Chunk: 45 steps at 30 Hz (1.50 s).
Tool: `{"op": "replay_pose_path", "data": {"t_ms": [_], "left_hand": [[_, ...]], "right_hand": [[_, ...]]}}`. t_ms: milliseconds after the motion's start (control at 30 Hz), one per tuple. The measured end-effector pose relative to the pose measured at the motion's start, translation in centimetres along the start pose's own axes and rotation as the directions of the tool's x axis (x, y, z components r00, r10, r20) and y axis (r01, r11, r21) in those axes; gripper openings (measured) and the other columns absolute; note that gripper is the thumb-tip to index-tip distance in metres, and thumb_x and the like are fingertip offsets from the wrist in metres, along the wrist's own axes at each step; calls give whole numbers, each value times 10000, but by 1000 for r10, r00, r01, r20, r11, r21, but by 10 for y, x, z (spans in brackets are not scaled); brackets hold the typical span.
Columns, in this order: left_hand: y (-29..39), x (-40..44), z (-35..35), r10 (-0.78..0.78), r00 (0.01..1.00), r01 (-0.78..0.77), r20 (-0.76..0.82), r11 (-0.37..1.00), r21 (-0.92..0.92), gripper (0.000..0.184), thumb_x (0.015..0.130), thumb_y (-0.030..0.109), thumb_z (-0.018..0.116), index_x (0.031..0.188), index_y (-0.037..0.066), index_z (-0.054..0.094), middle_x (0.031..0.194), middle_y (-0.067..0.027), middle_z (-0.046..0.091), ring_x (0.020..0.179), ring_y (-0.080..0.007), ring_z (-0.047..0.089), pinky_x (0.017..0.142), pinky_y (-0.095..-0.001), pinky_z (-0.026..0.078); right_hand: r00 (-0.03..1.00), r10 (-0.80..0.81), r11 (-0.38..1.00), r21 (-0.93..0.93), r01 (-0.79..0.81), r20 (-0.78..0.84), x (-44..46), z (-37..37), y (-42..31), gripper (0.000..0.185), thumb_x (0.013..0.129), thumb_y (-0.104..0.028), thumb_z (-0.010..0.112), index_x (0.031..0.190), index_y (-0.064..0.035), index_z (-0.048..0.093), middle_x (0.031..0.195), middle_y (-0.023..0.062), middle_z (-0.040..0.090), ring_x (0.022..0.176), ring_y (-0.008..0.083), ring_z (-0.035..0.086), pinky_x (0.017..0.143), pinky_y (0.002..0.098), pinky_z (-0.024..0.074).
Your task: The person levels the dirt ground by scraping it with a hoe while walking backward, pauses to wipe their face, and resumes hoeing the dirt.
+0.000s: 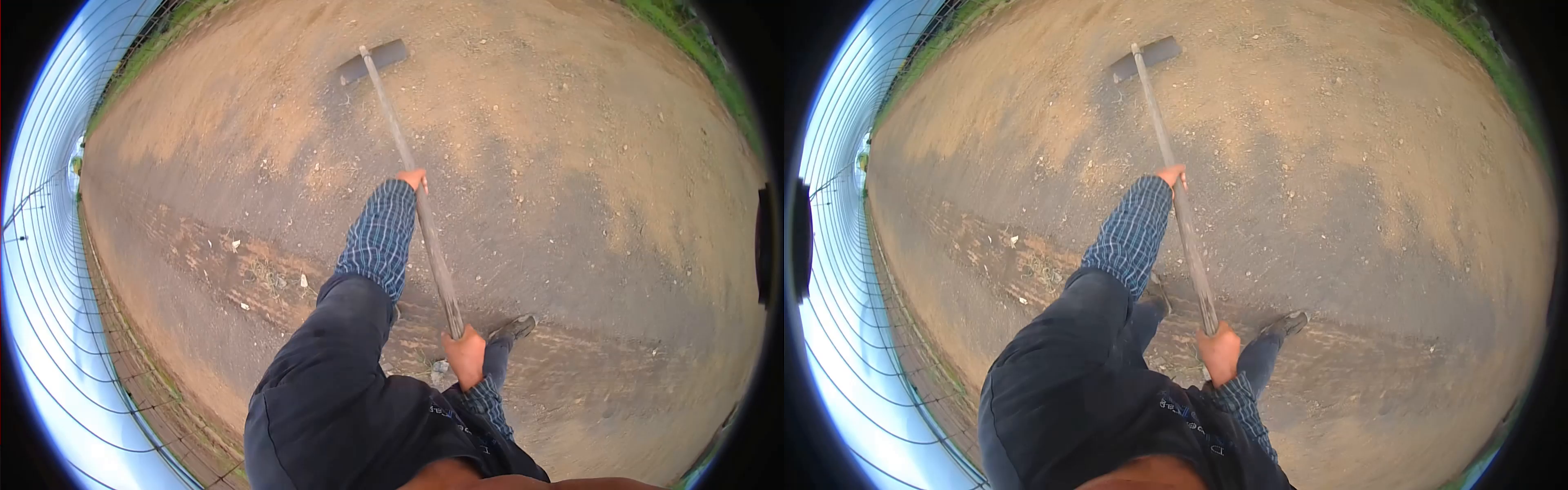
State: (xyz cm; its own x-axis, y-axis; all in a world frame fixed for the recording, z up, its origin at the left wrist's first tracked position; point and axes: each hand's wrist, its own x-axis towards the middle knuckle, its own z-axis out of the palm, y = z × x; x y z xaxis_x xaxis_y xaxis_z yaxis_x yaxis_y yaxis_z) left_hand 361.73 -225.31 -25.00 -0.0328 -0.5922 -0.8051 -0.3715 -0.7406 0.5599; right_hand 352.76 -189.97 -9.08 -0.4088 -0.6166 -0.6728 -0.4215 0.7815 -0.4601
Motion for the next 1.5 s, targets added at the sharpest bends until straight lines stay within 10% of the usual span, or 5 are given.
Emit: {"op": "replay_pose_path", "data": {"t_ms": [533,800,1000,1167,1500], "left_hand": [[-248,-327,249,-614,660,742,433,442,-504,149,715,118,573,788,72,451,673,-68,472,613,-211,497,608,-362,436],[-259,-247,188,-511,681,718,525,326,-614,144,734,133,586,790,78,465,674,-63,480,611,-205,500,601,-379,450],[-211,-78,-13,-264,953,300,146,881,-367,150,698,184,527,679,40,490,583,-111,504,523,-233,500,500,-359,427],[-129,-43,-166,-280,959,235,-33,857,-459,259,781,276,485,608,85,505,559,-67,524,491,-159,495,444,-316,381],[-212,-204,88,-432,864,466,260,486,-739,114,723,97,533,754,42,439,649,-99,460,589,-226,486,547,-355,423]], "right_hand": [[893,451,758,-521,-391,-14,-234,-207,321,251,575,-232,653,703,-32,571,675,180,590,673,342,586,609,393,475],[908,417,703,-645,-299,33,-155,-171,227,248,614,-232,624,802,-71,603,736,142,614,732,314,596,657,372,476],[961,253,857,-488,-167,115,-69,-9,96,356,612,-296,651,899,-94,593,795,149,612,788,321,590,707,388,473],[984,-16,919,-385,85,179,-53,56,-19,354,627,-323,646,848,-52,592,771,195,596,771,354,575,689,390,468],[995,14,842,-538,44,103,-93,-122,212,302,605,-276,631,840,-89,604,744,174,600,725,343,582,658,415,461]]}}
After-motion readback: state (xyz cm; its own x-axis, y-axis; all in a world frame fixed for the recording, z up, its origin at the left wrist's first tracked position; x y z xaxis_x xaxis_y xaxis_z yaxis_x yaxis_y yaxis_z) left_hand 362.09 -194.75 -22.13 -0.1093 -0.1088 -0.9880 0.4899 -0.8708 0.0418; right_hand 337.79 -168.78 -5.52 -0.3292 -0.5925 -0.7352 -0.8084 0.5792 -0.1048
